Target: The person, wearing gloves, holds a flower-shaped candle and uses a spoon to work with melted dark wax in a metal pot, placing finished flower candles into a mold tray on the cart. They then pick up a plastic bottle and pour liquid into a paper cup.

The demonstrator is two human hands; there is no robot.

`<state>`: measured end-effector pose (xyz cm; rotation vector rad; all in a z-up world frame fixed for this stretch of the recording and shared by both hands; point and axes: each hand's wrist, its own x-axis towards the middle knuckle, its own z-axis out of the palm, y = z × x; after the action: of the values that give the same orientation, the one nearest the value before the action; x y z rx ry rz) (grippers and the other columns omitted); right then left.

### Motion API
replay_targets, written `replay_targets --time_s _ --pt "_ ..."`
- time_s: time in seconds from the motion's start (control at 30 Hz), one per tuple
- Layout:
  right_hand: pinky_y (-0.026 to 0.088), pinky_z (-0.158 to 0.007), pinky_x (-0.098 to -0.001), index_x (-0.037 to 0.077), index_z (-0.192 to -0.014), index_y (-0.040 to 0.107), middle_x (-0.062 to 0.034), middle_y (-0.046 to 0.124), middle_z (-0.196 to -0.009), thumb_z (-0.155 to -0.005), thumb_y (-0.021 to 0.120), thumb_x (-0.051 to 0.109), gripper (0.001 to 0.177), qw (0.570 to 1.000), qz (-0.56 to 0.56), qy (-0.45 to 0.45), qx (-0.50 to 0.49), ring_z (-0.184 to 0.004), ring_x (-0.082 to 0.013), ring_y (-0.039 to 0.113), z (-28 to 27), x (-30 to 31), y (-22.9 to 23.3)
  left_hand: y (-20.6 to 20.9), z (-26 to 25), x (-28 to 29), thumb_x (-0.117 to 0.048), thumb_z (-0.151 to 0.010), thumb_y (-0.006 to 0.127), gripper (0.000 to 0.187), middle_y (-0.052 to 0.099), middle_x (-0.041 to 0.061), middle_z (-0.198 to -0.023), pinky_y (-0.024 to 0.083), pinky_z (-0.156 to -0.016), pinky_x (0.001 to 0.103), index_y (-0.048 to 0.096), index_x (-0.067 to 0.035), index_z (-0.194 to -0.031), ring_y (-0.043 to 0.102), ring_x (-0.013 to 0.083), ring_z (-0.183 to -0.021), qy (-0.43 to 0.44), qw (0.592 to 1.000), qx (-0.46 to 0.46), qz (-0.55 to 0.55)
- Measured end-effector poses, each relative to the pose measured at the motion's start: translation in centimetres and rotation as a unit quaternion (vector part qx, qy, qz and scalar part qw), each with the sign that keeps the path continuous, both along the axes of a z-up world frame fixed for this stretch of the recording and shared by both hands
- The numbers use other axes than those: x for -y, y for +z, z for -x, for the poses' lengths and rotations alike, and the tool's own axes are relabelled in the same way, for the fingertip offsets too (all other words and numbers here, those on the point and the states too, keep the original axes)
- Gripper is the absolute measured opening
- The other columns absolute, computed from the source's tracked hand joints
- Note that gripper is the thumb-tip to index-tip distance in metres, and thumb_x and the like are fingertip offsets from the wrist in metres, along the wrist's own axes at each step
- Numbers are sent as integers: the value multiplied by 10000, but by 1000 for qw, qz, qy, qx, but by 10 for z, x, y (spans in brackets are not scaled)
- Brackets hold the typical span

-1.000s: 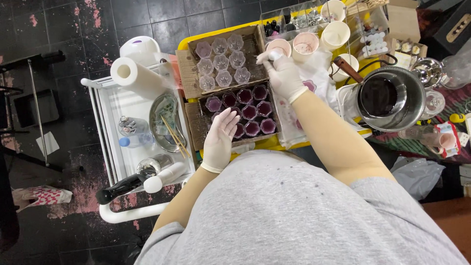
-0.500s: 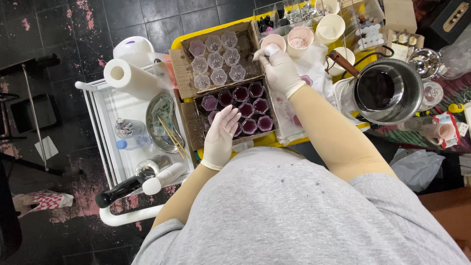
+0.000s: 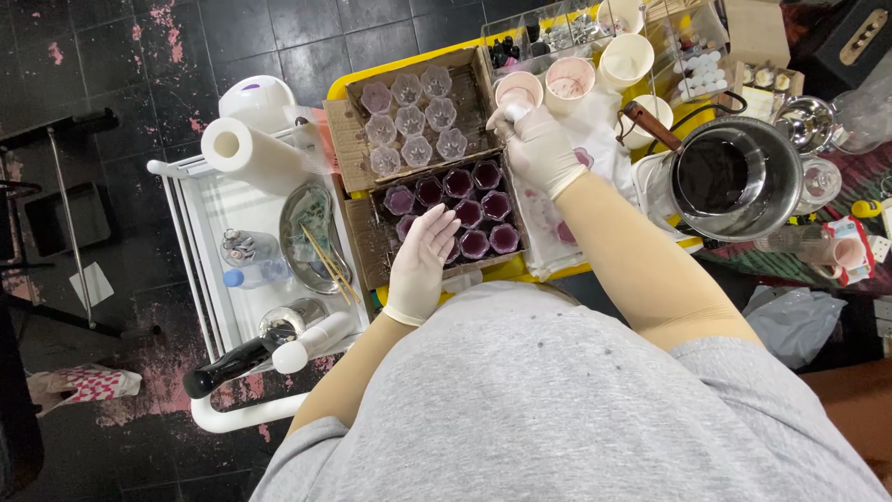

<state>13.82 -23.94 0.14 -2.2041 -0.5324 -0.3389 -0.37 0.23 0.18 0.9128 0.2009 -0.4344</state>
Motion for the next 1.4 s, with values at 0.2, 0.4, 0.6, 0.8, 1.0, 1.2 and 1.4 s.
replay_targets --time_s 0.2,0.4,0.6,0.8,1.0,1.2,1.4 --pt "533 -740 -384 104 -1059 648 -117 664 -884 -1086 567 91 87 982 -139 -27 -125 -791 -290 640 -5 1 -11 1 -6 1 -331 -1076 416 510 507 115 -1488 299 -1221 393 454 -39 -1493 466 238 -1410 34 997 -56 42" --pt "518 -709 -358 113 -1165 685 -83 687 -860 -1061 616 52 140 998 9 -62 -23 -786 -225 666 0 -17 -8 -5 -5 2 -347 -1067 436 523 516 119 -1479 299 -1221 397 453 -42 -1492 466 243 -1416 24 998 -52 40" --pt "575 -679 -262 67 -1158 669 -39 643 -921 -1067 579 72 129 957 -234 -83 -149 -737 -101 697 -10 -27 -26 10 -8 1 -364 -1062 430 551 505 118 -1502 292 -1227 389 443 -35 -1504 454 241 -1429 31 997 -64 29" --pt "567 -763 -227 61 -1174 650 -9 644 -995 -1110 572 86 104 912 -370 -55 -169 -817 -69 642 -35 -20 -48 -1 -5 -3 -358 -1064 411 543 486 122 -1522 284 -1231 399 432 -49 -1510 445 251 -1439 34 997 -56 33" --pt "518 -604 -219 52 -1123 662 -9 607 -852 -1080 563 99 118 917 -280 -82 -270 -670 -78 619 -29 -15 -13 4 -3 -6 -324 -1078 390 510 474 127 -1537 281 -1246 410 428 -59 -1513 445 255 -1445 22 999 -25 -7" --pt "576 -662 -214 53 -1137 655 9 621 -891 -1090 564 113 119 901 -344 -55 -257 -741 -59 632 -42 -16 -43 0 -5 -6 -302 -1089 377 500 469 132 -1541 276 -1246 411 423 -55 -1522 441 253 -1446 30 999 -25 17" --pt "571 -698 -215 45 -1165 640 0 637 -890 -1094 570 102 115 871 -424 -43 -246 -739 -61 626 -57 -9 -71 -1 -4 -6 -309 -1087 372 506 478 137 -1534 289 -1238 407 427 -45 -1515 450 256 -1441 36 999 -34 15"
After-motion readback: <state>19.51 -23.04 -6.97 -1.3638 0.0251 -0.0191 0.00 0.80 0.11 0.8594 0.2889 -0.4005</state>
